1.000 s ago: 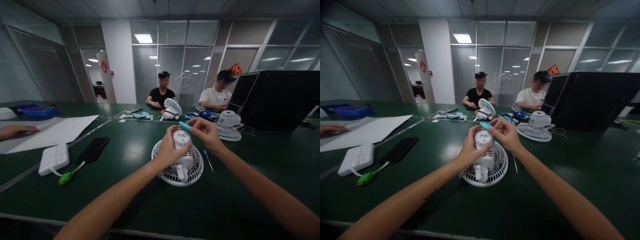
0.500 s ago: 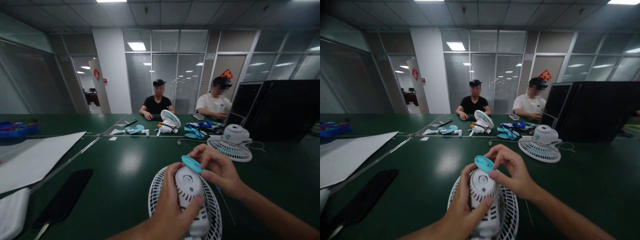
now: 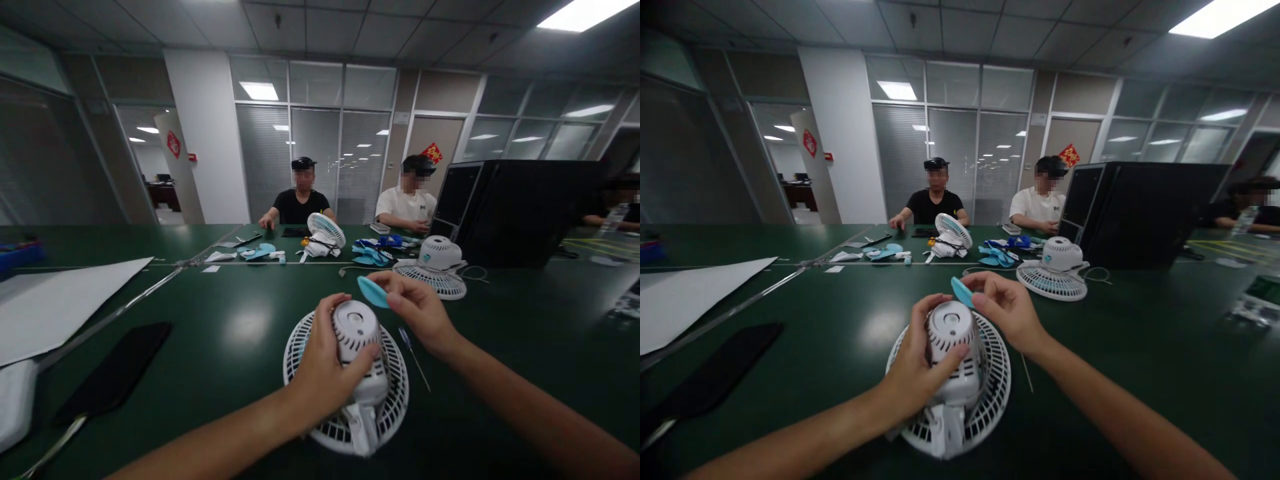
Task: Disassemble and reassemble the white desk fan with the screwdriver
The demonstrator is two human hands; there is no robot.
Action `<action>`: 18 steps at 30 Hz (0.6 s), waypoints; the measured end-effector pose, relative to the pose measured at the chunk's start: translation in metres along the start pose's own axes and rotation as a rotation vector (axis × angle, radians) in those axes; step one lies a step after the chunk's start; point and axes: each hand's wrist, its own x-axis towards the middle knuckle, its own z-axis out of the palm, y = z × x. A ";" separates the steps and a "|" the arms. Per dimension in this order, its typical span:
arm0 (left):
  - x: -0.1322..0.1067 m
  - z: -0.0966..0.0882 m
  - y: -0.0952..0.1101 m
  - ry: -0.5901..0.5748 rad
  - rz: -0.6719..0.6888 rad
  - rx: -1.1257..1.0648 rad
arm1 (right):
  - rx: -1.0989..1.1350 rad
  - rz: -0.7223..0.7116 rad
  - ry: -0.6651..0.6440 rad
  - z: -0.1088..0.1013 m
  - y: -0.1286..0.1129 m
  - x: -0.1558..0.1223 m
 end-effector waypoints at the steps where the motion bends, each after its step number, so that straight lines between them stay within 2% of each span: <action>1: 0.001 0.000 0.000 0.000 0.011 0.010 | 0.009 0.029 0.042 0.000 -0.002 -0.002; 6: 0.005 0.000 -0.003 0.014 0.051 0.023 | 0.185 0.241 0.183 0.005 -0.008 -0.009; 9: 0.006 0.002 -0.004 0.037 0.054 0.014 | 0.225 0.269 0.252 0.007 -0.012 -0.007; 14: 0.005 0.003 -0.006 0.041 0.038 0.003 | 0.083 0.293 0.145 0.006 -0.009 0.011; 18: 0.004 0.001 -0.006 0.032 0.053 0.011 | 0.216 0.377 0.164 0.009 0.005 0.028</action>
